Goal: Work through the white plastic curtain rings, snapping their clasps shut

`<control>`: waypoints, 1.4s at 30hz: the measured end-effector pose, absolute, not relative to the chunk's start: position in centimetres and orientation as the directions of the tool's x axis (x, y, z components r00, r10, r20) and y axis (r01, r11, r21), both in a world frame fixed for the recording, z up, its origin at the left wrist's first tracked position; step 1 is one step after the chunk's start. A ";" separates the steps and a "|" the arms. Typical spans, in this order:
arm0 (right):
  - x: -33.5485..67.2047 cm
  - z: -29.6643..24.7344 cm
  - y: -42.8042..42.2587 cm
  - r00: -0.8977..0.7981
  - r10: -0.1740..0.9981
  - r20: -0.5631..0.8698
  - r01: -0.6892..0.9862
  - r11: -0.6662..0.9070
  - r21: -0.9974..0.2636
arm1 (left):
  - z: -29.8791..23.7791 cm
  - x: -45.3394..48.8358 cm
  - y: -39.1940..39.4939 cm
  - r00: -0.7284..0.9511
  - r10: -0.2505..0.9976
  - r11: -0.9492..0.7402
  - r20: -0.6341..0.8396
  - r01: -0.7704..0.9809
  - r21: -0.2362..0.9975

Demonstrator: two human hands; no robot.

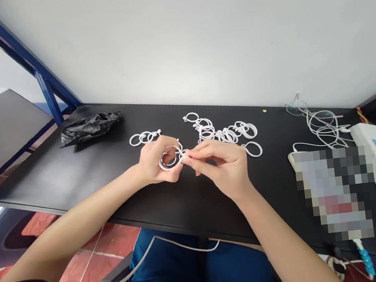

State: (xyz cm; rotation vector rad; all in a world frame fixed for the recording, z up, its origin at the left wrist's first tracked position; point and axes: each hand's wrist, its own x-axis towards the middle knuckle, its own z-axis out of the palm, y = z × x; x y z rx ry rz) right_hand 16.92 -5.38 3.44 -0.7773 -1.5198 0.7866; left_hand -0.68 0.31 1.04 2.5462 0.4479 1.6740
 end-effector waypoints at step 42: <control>16.7 3.2 -5.3 -0.043 0.885 0.464 0.116 0.466 -0.877 | 0.7 -0.8 0.8 0.388 0.295 -0.932 0.873 0.319 0.173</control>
